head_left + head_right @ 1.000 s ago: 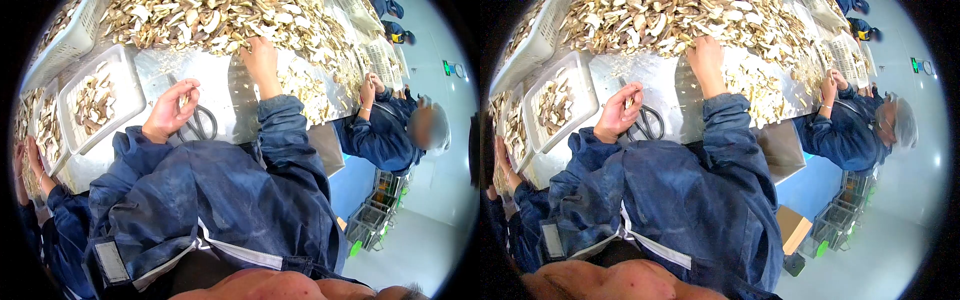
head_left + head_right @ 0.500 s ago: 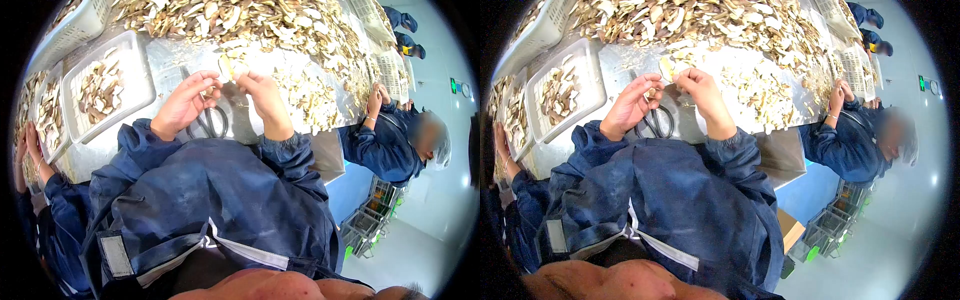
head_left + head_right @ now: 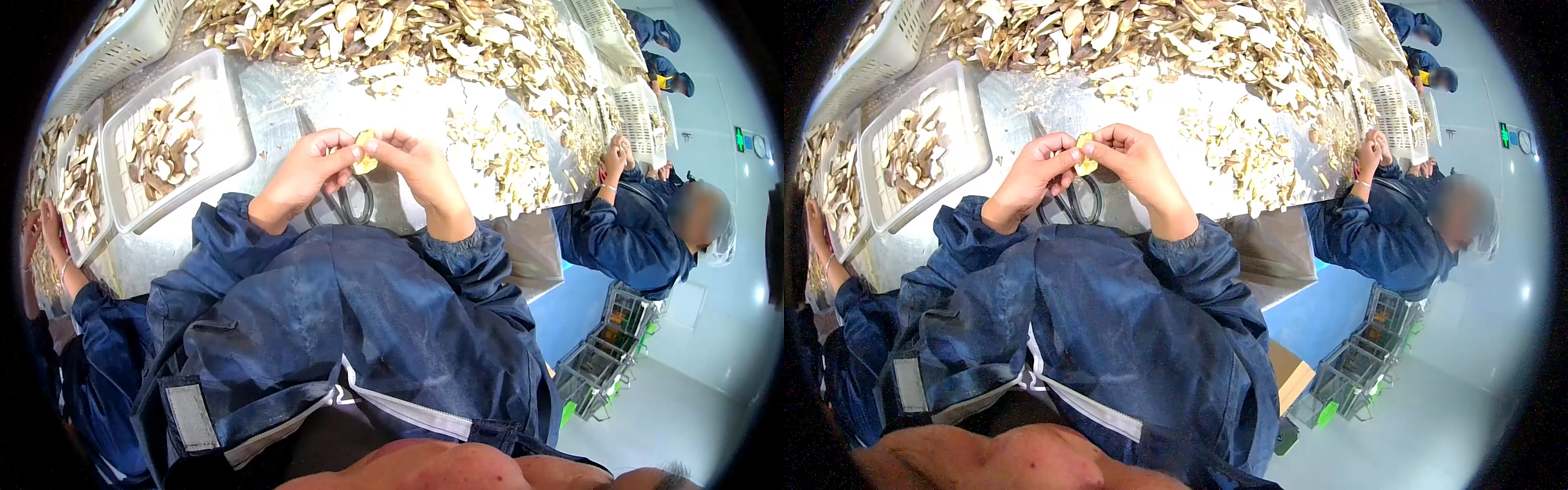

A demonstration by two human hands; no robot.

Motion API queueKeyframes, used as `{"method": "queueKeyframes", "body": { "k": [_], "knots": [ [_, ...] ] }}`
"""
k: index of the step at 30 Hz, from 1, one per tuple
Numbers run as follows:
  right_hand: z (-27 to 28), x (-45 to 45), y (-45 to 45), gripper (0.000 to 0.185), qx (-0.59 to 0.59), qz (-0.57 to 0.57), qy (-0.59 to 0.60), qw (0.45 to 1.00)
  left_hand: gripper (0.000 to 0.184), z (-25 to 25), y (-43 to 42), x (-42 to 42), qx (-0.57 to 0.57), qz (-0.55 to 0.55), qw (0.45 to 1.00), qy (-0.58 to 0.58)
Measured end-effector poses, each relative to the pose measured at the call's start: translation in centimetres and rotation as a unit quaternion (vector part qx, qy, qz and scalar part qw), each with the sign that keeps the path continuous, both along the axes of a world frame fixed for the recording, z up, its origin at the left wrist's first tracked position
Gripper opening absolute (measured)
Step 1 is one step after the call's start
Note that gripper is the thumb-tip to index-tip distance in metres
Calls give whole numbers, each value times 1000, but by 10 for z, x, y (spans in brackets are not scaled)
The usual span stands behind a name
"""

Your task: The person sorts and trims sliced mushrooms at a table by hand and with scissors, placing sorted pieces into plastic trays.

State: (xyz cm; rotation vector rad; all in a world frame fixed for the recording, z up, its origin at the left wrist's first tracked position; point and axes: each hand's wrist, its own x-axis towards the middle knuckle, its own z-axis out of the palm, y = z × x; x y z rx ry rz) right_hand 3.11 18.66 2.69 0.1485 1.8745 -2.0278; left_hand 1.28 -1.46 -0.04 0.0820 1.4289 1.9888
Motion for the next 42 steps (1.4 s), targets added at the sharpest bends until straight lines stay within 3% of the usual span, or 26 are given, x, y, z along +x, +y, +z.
{"method": "queueKeyframes", "body": {
  "k": [12, 15, 16, 18, 19, 23, 29, 32, 35, 38, 40, 42],
  "knots": [
    [-2, -1, 3, 20, -24, -11, -16, 1000, 18, -3, 0, -1, -12, -15, 1000, -1],
    [-6, -6, 17, 23, 40, -32, 43, 998, 20, 5, 0, -2, 17, 1, 999, -31],
    [-1, -8, 23, 25, 177, -23, 78, 981, 22, 9, 1, -2, 30, 9, 998, -46],
    [11, -11, 32, 29, 436, -8, 142, 888, 26, 7, -4, -4, 113, 4, 992, -61],
    [4, -16, 36, 33, 483, -39, 192, 854, 29, 6, -6, -4, 154, 0, 986, -69],
    [-15, -42, 36, 23, 512, -107, 264, 810, 34, 2, -5, -1, 220, 23, 963, -155],
    [-25, -55, 33, 22, 568, -64, 225, 789, 32, -19, -11, -7, 281, 3, 951, -129],
    [-9, -43, 33, 22, 509, -65, 177, 840, 36, -10, -8, -7, 265, 23, 955, -133],
    [16, -27, 25, 24, 294, -65, 84, 950, 40, 3, -1, -4, 278, 44, 948, -151],
    [25, -22, 11, 26, 193, 5, 106, 975, 40, 9, 3, -2, 291, 36, 936, -196],
    [16, -41, 16, 28, 358, -50, 180, 915, 39, 5, 0, -2, 282, 27, 944, -171],
    [-19, -67, 33, 29, 510, -106, 275, 808, 39, -3, -4, -3, 279, 21, 947, -159]
  ]
}}
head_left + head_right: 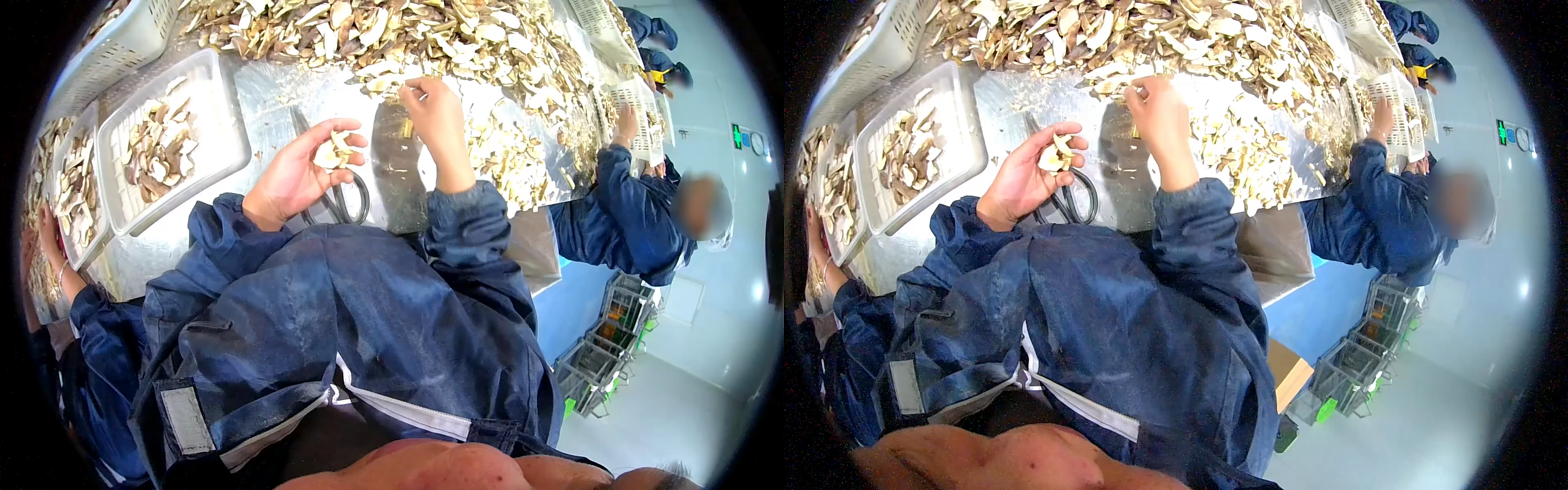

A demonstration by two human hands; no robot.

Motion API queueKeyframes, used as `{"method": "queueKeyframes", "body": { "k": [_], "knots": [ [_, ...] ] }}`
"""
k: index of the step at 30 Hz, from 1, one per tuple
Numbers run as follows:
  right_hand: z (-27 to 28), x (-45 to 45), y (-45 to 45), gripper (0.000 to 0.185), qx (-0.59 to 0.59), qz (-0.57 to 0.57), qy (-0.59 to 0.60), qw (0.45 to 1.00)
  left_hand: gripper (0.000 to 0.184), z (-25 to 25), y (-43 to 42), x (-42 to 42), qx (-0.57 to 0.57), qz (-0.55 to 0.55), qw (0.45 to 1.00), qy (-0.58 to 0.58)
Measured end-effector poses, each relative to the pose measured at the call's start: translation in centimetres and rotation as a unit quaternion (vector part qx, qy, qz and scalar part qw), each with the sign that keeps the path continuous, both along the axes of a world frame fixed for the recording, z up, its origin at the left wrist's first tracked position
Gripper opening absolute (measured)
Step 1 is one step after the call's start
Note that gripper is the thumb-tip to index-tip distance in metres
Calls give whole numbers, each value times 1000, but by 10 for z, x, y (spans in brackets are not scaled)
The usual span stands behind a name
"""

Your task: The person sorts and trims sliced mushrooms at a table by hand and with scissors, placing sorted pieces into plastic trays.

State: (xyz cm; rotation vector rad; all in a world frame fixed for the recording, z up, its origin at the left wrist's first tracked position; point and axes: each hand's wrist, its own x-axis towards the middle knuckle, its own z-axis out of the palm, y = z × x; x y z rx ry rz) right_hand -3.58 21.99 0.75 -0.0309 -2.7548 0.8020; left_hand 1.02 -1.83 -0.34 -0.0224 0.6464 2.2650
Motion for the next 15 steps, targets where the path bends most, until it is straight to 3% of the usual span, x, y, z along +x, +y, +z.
{"method": "queueKeyframes", "body": {
  "k": [4, 10, 13, 15],
  "knots": [
    [-9, -6, 2, 26, 74, 5, 1, 997, 36, -13, -6, -4, 24, -10, 1000, -5],
    [-3, 10, 5, 26, -135, -6, -127, 983, 33, -13, -3, -2, 16, -6, 1000, -13],
    [-5, 10, 9, 28, -192, 3, -130, 973, 33, -14, -3, -2, 13, 6, 1000, -20],
    [9, 7, 3, 27, -116, 13, -122, 986, 32, -16, -4, -3, 20, 6, 1000, -19]
  ]
}}
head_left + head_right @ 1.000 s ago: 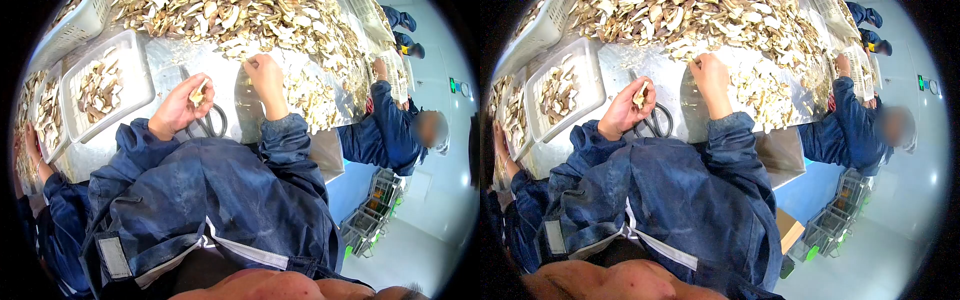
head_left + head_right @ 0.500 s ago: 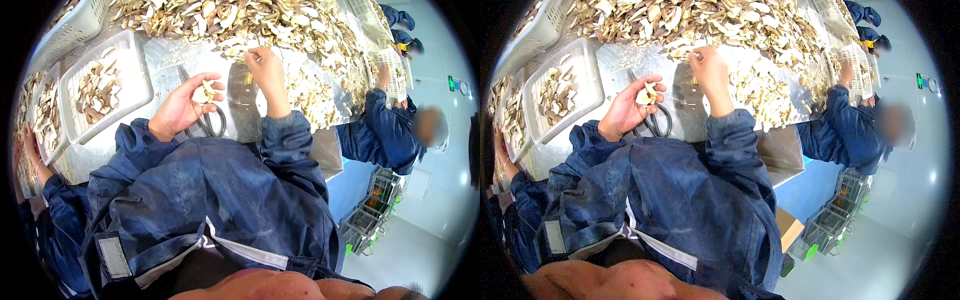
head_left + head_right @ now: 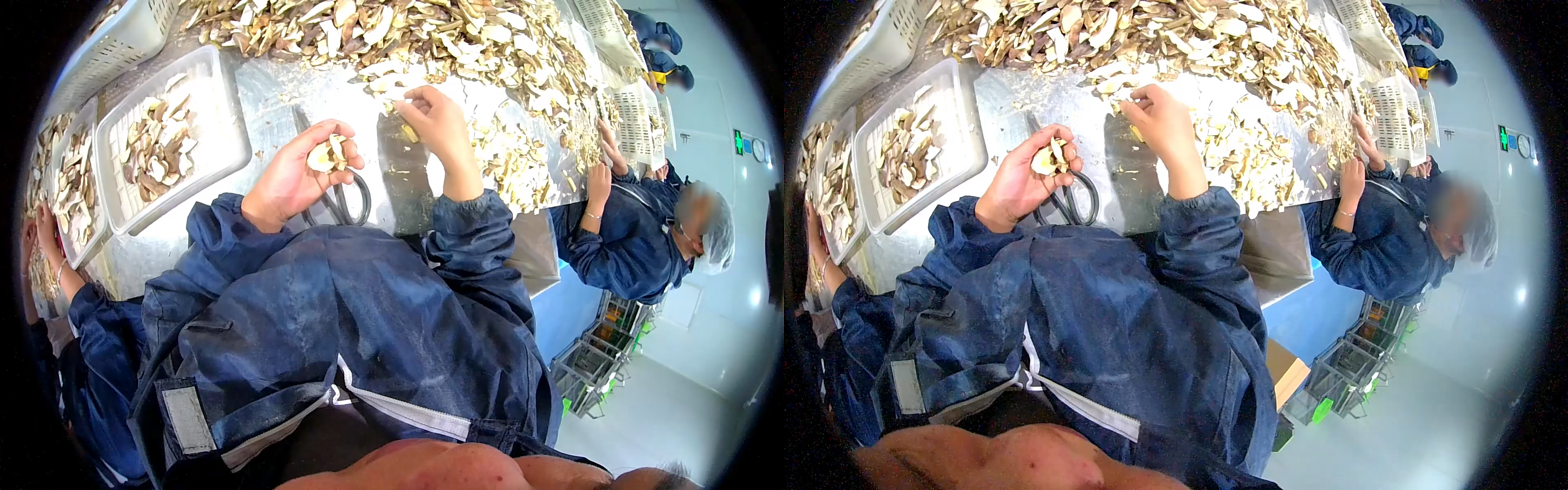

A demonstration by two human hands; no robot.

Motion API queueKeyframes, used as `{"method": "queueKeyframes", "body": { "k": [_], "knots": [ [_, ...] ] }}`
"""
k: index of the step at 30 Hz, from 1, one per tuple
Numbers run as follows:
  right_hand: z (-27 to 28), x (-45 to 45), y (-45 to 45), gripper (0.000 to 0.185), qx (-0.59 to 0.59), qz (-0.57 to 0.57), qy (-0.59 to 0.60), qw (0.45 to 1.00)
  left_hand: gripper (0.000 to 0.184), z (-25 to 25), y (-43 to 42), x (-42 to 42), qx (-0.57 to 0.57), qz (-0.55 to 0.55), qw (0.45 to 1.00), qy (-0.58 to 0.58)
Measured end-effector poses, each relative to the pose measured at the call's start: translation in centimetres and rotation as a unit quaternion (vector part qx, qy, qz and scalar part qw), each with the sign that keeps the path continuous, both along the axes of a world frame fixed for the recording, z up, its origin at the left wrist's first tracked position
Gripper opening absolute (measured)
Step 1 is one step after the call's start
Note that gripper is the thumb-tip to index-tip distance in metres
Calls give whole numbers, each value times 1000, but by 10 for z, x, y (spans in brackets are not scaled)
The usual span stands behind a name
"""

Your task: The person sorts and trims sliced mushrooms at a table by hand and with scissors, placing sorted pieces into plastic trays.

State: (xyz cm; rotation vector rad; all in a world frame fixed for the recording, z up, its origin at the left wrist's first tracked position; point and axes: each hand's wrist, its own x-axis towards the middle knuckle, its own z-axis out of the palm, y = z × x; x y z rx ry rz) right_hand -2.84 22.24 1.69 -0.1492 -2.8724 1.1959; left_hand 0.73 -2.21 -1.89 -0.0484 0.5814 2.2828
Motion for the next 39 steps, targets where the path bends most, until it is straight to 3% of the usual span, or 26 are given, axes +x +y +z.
{"method": "queueKeyframes", "body": {
  "k": [1, 4, 7, 13, 17, 22, 29, 33, 34, 39],
  "knots": [
    [6, -1, -4, 27, 37, 9, 6, 999, 31, -2, 0, -1, 4, -2, 1000, 2],
    [-16, -19, -3, 30, 140, 19, 173, 975, 30, 0, 0, 0, 6, -6, 1000, 5],
    [-22, -25, -3, 28, 190, 45, 166, 967, 30, 2, -1, -1, 5, 2, 1000, 10],
    [-6, -3, -4, 17, 140, 9, 34, 990, 28, 3, 0, 1, -16, 18, 1000, 13],
    [6, 12, 2, 21, -43, 6, -44, 998, 25, 6, 0, 0, -13, 27, 999, 34],
    [10, 21, 3, 23, -255, 52, -130, 957, 22, 11, 1, 0, -38, 43, 997, 54],
    [18, 48, -31, 20, -315, 155, -214, 912, 20, 18, 4, 4, -136, 14, 985, 104],
    [23, 56, -38, 18, -312, 185, -212, 907, 13, 15, 3, 5, -195, -15, 972, 127],
    [30, 55, -35, 16, -256, 194, -230, 919, 13, 16, 3, 5, -201, -17, 970, 133],
    [33, 50, -28, 17, -341, 149, -213, 904, 15, 22, 5, 7, -262, -56, 945, 187]
  ]
}}
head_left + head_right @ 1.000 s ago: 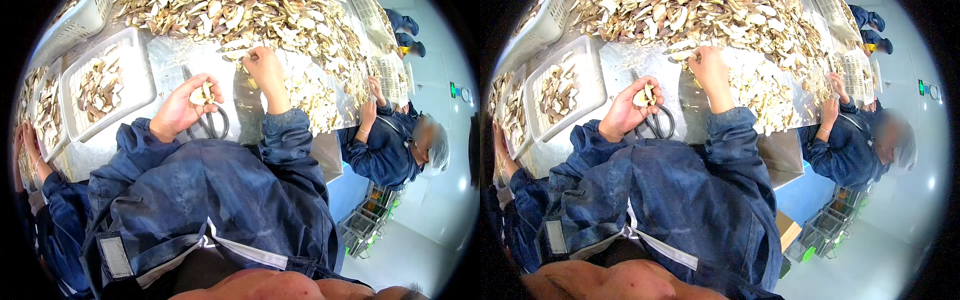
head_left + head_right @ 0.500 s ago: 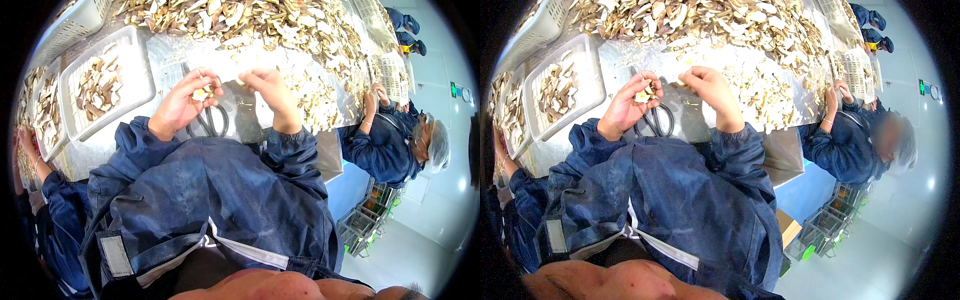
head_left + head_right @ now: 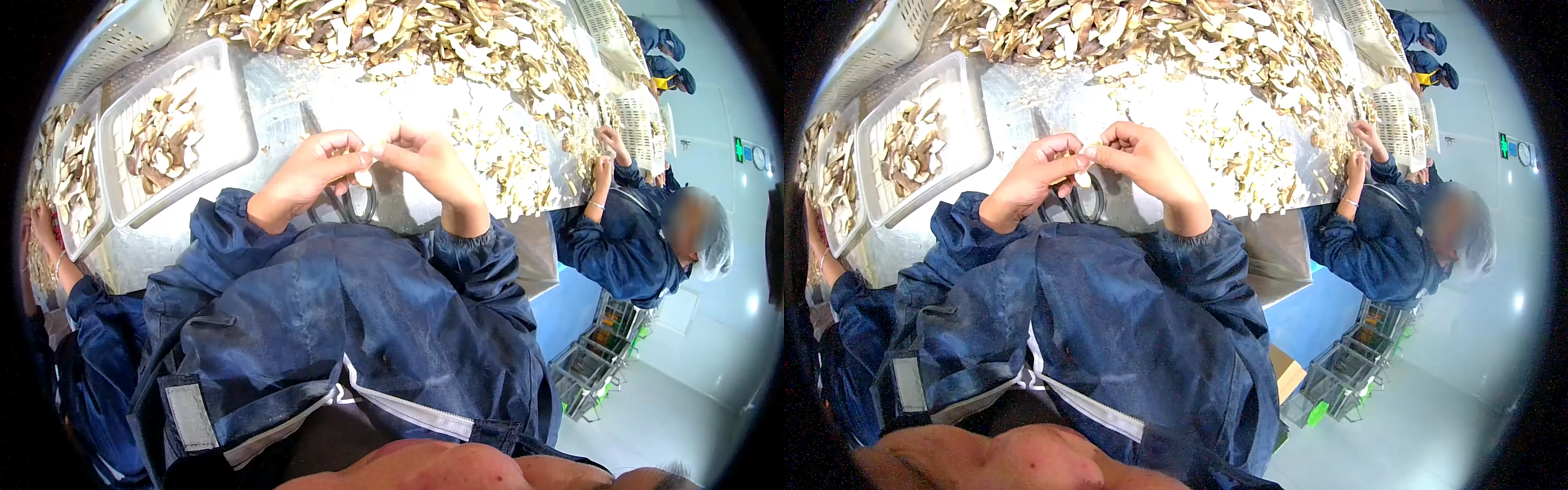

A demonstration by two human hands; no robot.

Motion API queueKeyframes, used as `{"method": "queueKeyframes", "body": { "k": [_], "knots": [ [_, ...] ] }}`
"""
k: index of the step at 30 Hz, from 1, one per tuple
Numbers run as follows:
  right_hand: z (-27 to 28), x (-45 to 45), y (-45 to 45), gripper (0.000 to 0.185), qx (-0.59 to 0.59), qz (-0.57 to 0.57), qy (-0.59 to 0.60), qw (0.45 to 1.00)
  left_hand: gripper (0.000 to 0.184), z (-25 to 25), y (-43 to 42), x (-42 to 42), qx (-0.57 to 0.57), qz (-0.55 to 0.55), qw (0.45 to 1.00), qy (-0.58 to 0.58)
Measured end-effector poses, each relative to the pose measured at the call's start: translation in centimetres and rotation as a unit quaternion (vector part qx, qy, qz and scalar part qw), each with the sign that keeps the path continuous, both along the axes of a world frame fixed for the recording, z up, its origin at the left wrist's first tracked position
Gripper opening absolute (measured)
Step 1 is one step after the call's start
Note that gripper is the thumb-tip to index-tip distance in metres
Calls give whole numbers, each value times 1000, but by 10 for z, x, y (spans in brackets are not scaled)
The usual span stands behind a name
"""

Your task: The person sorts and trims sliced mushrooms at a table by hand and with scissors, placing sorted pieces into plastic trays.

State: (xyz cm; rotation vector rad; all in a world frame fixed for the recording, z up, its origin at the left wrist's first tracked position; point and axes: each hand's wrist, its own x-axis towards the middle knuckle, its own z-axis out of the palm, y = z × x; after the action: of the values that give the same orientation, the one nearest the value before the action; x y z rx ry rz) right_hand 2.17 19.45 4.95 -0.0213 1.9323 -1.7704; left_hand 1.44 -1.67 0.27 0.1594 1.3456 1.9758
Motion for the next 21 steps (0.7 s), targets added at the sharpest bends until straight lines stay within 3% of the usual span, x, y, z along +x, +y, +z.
{"method": "queueKeyframes", "body": {
  "k": [5, 17, 21],
  "knots": [
    [-6, -2, -1, 17, 30, 12, 1, 999, 18, -3, -1, 0, -12, -15, 1000, 4],
    [-19, 1, -9, 20, -30, -34, 18, 999, 20, 1, -2, -1, -16, -21, 1000, 15],
    [-18, -2, 1, 21, 7, -33, 27, 999, 18, -2, -2, 0, -6, -16, 1000, -3]
  ]
}}
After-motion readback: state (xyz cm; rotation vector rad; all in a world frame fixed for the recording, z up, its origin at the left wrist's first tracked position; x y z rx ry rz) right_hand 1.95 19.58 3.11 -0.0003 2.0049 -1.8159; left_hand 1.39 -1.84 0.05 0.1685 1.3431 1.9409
